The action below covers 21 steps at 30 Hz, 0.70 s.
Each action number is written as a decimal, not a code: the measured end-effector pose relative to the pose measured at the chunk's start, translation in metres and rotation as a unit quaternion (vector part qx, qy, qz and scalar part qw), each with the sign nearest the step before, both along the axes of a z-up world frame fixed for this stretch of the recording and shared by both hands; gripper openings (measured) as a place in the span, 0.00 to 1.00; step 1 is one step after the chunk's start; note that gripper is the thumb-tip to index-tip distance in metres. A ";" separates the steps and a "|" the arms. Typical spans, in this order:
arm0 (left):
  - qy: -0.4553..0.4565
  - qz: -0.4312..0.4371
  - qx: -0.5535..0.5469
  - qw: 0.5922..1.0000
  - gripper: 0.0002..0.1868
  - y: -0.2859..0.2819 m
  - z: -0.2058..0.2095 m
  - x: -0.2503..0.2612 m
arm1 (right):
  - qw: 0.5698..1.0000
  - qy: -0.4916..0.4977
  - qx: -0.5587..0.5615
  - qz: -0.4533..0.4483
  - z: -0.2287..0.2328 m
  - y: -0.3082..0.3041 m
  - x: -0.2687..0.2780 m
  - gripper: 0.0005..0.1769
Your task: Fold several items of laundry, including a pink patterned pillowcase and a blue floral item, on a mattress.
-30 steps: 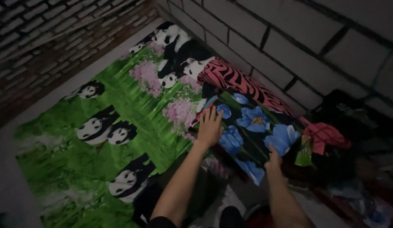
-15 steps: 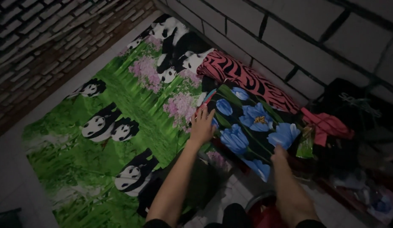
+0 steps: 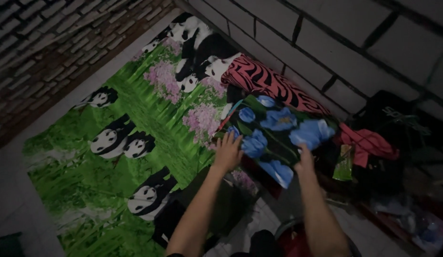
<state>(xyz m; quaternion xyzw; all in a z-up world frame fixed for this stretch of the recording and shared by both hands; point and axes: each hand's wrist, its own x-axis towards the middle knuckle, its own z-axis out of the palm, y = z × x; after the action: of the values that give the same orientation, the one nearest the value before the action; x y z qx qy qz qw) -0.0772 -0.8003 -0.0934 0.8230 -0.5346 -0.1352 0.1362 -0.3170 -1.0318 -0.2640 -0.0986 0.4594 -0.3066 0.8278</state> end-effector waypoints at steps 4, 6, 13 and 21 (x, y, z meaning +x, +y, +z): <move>-0.005 -0.019 -0.014 1.000 0.37 -0.017 0.005 -0.001 | 0.995 -0.090 -0.007 0.043 0.045 -0.009 0.043 0.30; 0.016 -0.018 -0.013 1.000 0.36 -0.022 0.015 -0.003 | 0.998 -0.047 -0.045 -0.012 0.073 -0.005 0.056 0.30; 0.038 -0.025 0.006 0.999 0.36 -0.022 0.023 0.002 | 0.999 -0.022 -0.015 -0.017 0.026 0.004 0.014 0.31; -0.002 -0.030 0.001 1.000 0.36 -0.016 0.021 0.002 | 0.962 0.257 0.007 0.088 -0.122 -0.005 -0.016 0.35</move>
<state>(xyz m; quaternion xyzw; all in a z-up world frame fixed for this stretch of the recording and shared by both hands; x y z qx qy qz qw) -0.0753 -0.8165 -0.0727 0.8070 -0.5592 -0.1379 0.1306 -0.3332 -1.0369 -0.3858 -0.2085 0.6485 -0.1934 0.7061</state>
